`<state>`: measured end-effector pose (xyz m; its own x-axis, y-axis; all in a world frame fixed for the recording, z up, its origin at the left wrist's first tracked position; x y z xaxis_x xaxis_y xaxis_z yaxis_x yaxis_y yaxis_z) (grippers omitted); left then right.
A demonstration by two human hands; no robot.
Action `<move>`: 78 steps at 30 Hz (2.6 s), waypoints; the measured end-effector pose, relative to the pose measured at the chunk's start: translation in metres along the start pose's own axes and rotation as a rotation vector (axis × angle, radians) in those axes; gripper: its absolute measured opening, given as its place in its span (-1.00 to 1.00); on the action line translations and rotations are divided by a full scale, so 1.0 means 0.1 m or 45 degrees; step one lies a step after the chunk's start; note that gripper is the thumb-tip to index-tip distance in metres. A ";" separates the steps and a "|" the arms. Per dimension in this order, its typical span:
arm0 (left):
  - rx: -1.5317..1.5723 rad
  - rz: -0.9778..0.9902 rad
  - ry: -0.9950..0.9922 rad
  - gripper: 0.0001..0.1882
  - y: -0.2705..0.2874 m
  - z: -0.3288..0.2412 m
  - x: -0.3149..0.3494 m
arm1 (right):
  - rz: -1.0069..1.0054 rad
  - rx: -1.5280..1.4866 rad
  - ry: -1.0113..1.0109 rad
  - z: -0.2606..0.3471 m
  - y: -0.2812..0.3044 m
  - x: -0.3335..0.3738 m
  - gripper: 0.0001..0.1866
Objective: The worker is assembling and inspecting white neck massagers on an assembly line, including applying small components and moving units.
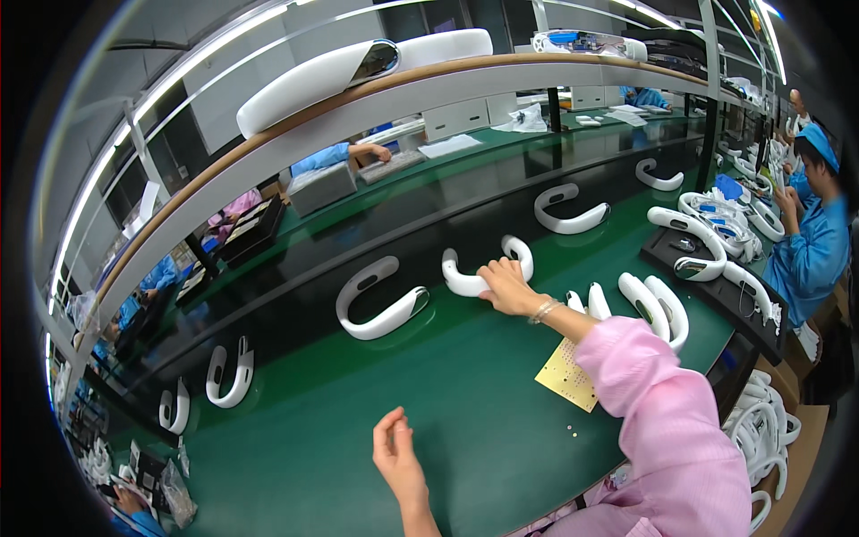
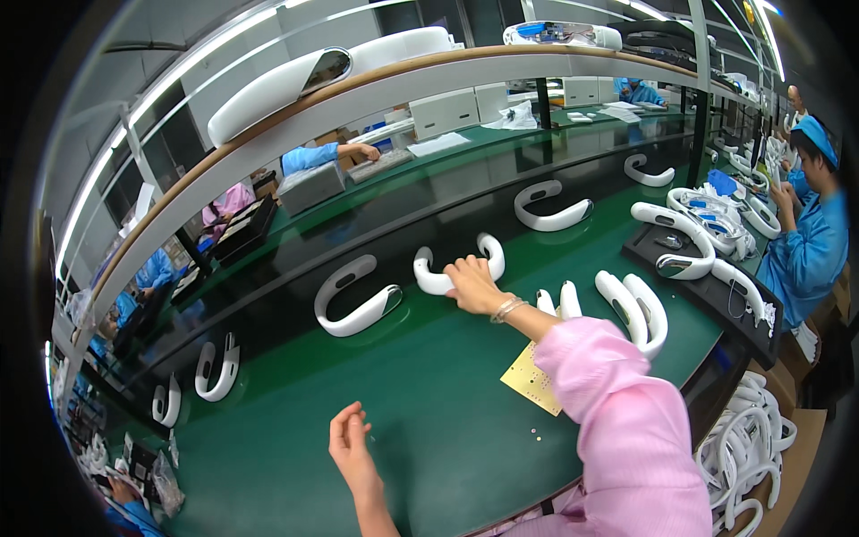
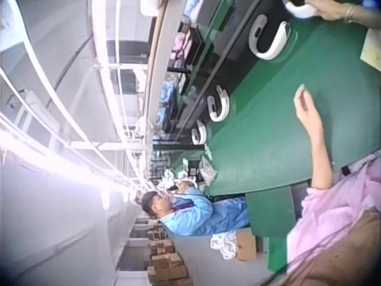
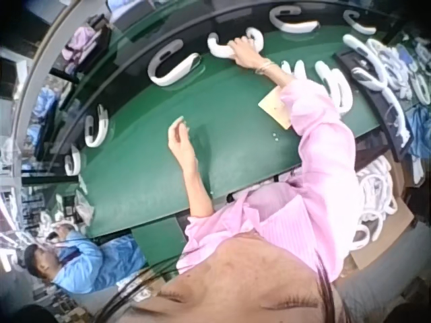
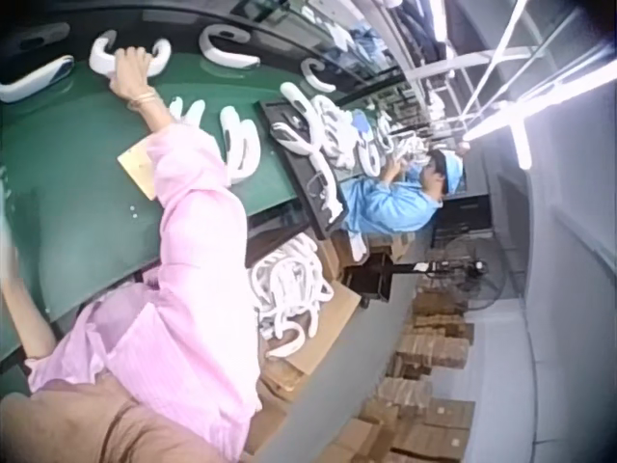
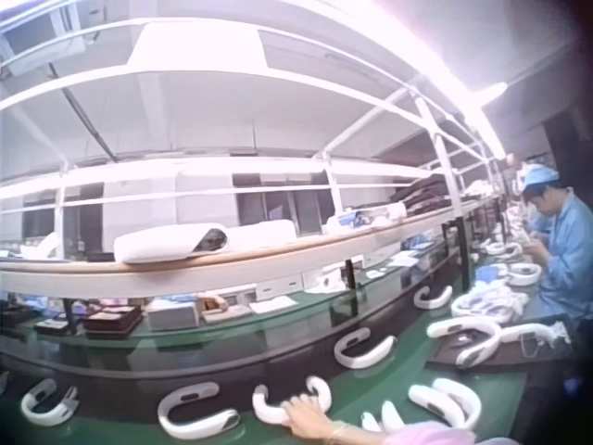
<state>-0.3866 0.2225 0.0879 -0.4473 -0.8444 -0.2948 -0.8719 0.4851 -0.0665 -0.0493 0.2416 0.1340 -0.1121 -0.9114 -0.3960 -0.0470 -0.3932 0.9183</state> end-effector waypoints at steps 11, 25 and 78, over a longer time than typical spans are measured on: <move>-0.714 0.629 -0.736 -0.45 -0.62 -1.15 0.37 | 0.557 -0.974 0.768 1.30 1.69 1.28 -0.31; 1.132 0.660 0.122 -0.49 -0.51 -0.41 0.44 | 0.451 -2.555 -0.382 1.22 0.21 2.09 -0.36; 0.530 -0.110 0.120 -0.52 -0.19 0.15 0.41 | 0.291 -1.638 -0.013 1.36 1.04 1.94 -0.48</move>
<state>-0.3858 0.1820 0.0628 -0.4096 -0.8935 -0.1844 -0.7609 0.4460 -0.4713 -0.2111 0.0401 0.1531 0.0013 -0.9739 -0.2271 0.9503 -0.0695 0.3036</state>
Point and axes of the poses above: each hand's wrist, its own x-axis away from the middle knuckle, its own y-axis out of the back of the hand, z = x × y, the point moved 7 cm from there along -x, towards the middle knuckle, and after that the axes turned 12 degrees about z, right-handed, at the moved point
